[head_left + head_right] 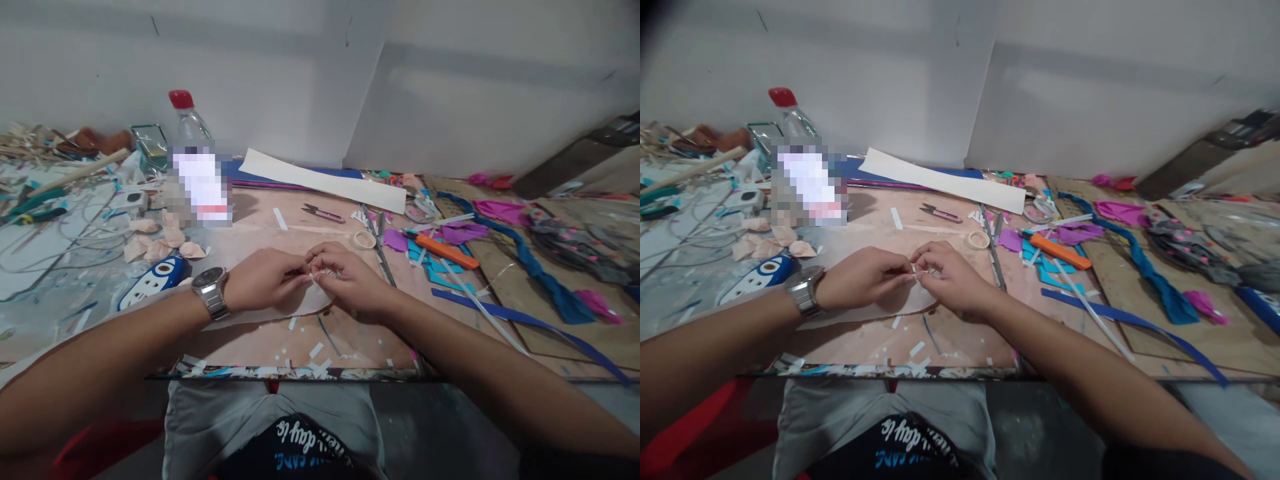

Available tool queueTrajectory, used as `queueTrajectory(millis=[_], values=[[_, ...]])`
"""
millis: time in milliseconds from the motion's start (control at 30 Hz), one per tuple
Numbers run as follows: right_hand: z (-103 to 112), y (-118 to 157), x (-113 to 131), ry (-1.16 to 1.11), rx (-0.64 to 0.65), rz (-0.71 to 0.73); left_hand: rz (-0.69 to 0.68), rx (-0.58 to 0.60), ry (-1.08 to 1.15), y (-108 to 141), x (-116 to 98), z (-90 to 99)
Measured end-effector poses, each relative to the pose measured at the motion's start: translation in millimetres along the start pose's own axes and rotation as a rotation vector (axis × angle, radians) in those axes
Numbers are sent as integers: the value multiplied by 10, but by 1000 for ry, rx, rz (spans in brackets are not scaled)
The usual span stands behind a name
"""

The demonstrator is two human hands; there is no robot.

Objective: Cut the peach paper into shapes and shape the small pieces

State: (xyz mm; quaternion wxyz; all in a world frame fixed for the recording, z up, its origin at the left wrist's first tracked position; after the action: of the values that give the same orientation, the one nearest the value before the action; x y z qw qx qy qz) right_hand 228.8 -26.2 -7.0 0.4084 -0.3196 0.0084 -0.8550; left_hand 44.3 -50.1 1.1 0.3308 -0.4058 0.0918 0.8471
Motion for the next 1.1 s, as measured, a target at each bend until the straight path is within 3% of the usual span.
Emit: queueTrajectory(millis=[200, 367, 600, 1100], values=[[-8, 6, -44, -35, -5, -48, 98, 50, 202, -18, 87, 52], [-5, 8, -25, -38, 1, -30, 97, 61, 253, -17, 85, 64], [3, 29, -52, -12, -48, -102, 145, 61, 248, -7, 94, 112], [46, 37, -5, 189, -87, 5, 177, 99, 196, -6, 65, 124]])
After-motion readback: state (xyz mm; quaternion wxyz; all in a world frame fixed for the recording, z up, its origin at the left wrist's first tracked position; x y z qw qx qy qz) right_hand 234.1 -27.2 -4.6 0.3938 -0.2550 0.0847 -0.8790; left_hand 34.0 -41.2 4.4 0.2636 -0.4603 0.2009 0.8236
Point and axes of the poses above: each hand's wrist, its own y-axis away from the middle knuckle, its own z-axis out of the back of the hand, x = y × z, the point moved 3 cm from there along -y, towards the middle knuckle, and after that the axes turned 13 degrees about y, right-handed, at the moved point
